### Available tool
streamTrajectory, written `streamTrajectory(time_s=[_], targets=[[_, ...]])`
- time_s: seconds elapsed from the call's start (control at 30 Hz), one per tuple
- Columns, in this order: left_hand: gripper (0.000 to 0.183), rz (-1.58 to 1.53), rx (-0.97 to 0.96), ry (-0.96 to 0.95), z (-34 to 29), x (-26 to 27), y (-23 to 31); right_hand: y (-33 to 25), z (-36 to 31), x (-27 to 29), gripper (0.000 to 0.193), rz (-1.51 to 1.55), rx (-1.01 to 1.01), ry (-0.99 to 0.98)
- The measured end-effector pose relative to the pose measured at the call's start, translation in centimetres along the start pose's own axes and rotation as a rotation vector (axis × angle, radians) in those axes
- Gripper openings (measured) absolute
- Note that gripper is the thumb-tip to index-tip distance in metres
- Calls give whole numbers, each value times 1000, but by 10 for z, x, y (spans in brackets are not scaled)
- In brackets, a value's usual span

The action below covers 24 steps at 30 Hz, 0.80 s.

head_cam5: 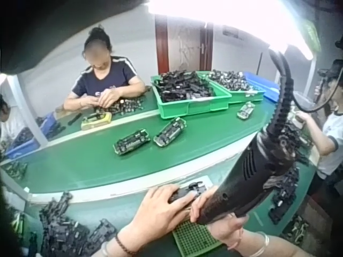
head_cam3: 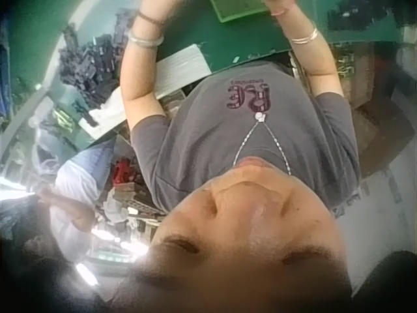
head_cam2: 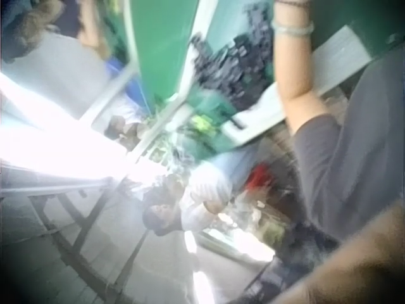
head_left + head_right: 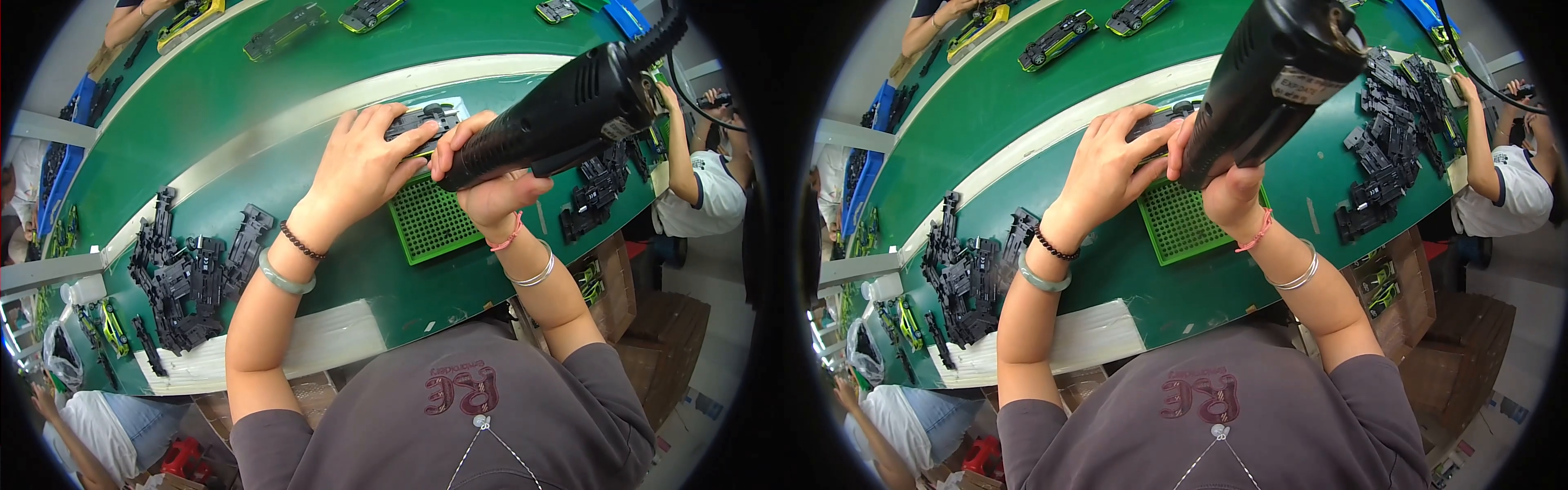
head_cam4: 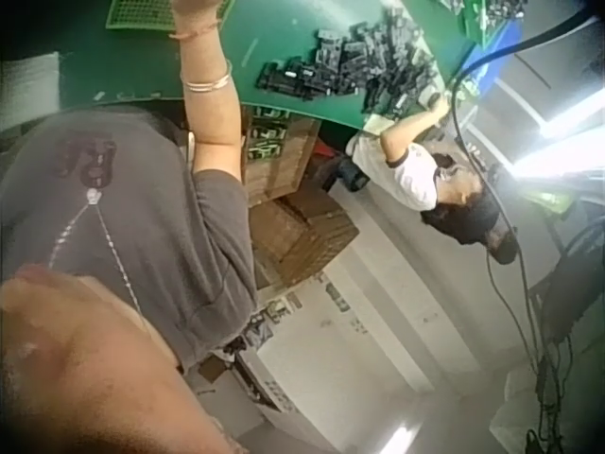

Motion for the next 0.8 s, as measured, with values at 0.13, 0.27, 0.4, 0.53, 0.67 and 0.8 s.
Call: streamTrajectory(time_s=[0.13, 0.27, 0.4, 0.53, 0.67, 0.8], targets=[[39, 14, 0, -10, 0, -1, 0, 1, 0, -2, 97, -31, -10, 17], [40, 14, -10, -19, -1, 0, 0, 2, -2, -3, 97, -86, -17, 50], [45, 87, -9, -20, 0, 16, 4, -1, -1, -4, 98, -55, -6, 48], [63, -51, 93, -123, -5, 39, -32, -26, 11, -7, 104, 29, 43, 45], [57, -92, 146, -267, -18, 36, -53, -53, 44, -44, 107, 188, 207, -76], [52, -135, 136, -275, -16, 25, -53, -21, 58, -73, 108, 125, 73, -115]])
Point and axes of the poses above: each hand's wrist, its own z-axis towards the middle knuckle, its own x-axis out of the back of the hand, y = z × x, the point moved 10 cm from there along z, towards the middle knuckle, and after that the axes turned 6 degrees about z, right-handed, at the moved point
